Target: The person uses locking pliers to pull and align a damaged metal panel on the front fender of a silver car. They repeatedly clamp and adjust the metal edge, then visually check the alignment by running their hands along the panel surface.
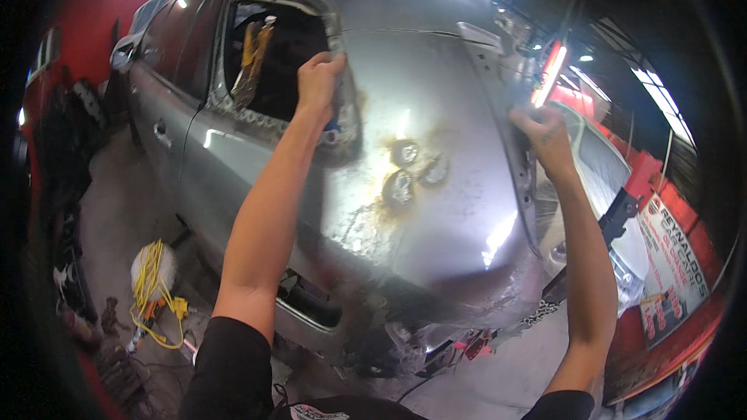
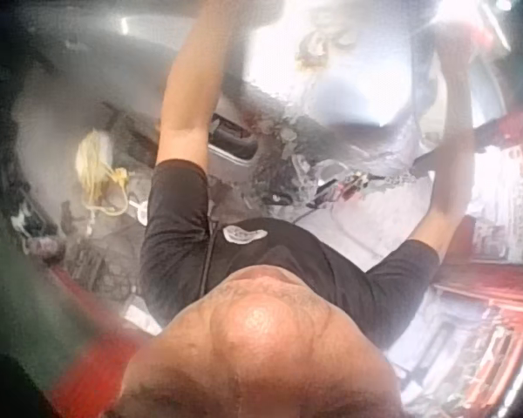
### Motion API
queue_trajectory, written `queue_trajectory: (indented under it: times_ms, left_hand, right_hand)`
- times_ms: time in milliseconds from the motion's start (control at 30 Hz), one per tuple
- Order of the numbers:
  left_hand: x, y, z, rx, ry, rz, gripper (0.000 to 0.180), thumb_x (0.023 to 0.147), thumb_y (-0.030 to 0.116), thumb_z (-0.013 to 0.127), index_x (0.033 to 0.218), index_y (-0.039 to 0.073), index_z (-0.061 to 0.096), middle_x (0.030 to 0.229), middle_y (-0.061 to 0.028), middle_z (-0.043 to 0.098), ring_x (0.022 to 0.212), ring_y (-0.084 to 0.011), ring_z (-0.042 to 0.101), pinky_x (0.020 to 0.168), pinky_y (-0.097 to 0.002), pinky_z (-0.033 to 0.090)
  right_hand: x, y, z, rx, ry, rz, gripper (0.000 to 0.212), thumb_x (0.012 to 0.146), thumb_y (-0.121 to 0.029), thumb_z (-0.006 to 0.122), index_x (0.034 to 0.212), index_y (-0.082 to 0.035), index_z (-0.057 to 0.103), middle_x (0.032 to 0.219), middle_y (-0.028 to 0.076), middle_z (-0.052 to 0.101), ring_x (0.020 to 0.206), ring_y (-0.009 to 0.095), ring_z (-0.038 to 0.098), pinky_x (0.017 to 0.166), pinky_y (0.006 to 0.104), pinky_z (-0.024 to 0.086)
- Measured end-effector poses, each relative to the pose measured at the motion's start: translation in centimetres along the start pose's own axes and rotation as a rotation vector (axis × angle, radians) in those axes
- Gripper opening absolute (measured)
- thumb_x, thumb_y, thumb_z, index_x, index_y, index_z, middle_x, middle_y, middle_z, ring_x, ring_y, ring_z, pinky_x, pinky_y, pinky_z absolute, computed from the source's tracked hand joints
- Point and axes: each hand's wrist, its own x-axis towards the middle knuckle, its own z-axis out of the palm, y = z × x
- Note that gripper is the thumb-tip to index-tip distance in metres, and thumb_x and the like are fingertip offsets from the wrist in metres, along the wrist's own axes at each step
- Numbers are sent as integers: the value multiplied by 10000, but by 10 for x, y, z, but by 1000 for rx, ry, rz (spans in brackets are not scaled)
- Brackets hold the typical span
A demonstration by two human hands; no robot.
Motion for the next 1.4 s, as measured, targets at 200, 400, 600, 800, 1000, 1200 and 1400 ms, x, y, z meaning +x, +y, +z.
queue_trajectory:
  times_ms: [200, 400, 600, 800, 1000, 1200, 1400]
  left_hand:
    - [0, -4, -1, -52, 128, 93, 209, 878, 131, 752, 1008, -31, 732, 827, -30, 696, 680, -98, 586, 617, -271, 466]
    - [0, -6, -3, -17, 135, 335, 376, 848, 102, 733, 1191, -50, 724, 1003, -141, 774, 888, -152, 692, 819, -311, 531]
    - [-13, 6, -2, 83, 195, 200, 501, 824, 169, 736, 1250, -85, 669, 1086, -278, 738, 971, -286, 734, 891, -367, 527]
    - [-22, 9, 0, 165, 225, 215, 462, 815, 235, 735, 1213, 0, 716, 1072, -321, 696, 1063, -446, 679, 927, -486, 524]
    - [-27, 22, -9, 363, 190, 190, 564, 878, 222, 708, 1385, 10, 583, 1074, -303, 705, 1049, -472, 668, 917, -537, 511]
    - [-68, 23, -19, 674, 60, 244, 675, 911, 189, 685, 1516, 24, 438, 1120, -295, 670, 1050, -446, 663, 932, -514, 512]
    - [-118, 24, -28, 905, 24, 329, 611, 906, 208, 692, 1461, 28, 510, 1358, -289, 546, 1307, -445, 500, 1079, -527, 418]
  right_hand:
    - [-5, -19, 6, -34, -19, -64, 416, 896, -347, 714, 868, 68, 708, 730, 24, 607, 714, 115, 556, 657, 307, 427]
    - [-6, -34, 5, -27, -111, 13, 463, 932, -403, 681, 970, 58, 706, 840, 30, 655, 753, 118, 555, 697, 278, 430]
    - [4, -15, 0, -152, -153, -55, 565, 969, -467, 652, 1083, 85, 701, 904, 70, 684, 829, 140, 585, 760, 308, 457]
    - [7, -5, -1, -18, -168, -50, 458, 958, -392, 721, 1068, 53, 704, 941, 50, 681, 831, 125, 588, 772, 278, 459]
    - [29, 13, -4, -3, -171, 74, 540, 929, -465, 740, 1116, 40, 713, 940, 43, 688, 808, 144, 616, 768, 303, 478]
    - [46, 42, -6, -135, -169, 28, 674, 940, -503, 699, 1238, 100, 649, 1130, 155, 696, 1045, 245, 637, 981, 339, 449]
    - [90, 118, -12, -306, -163, -287, 570, 987, -434, 625, 1389, -31, 588, 1348, 221, 592, 1250, 309, 545, 1076, 377, 400]
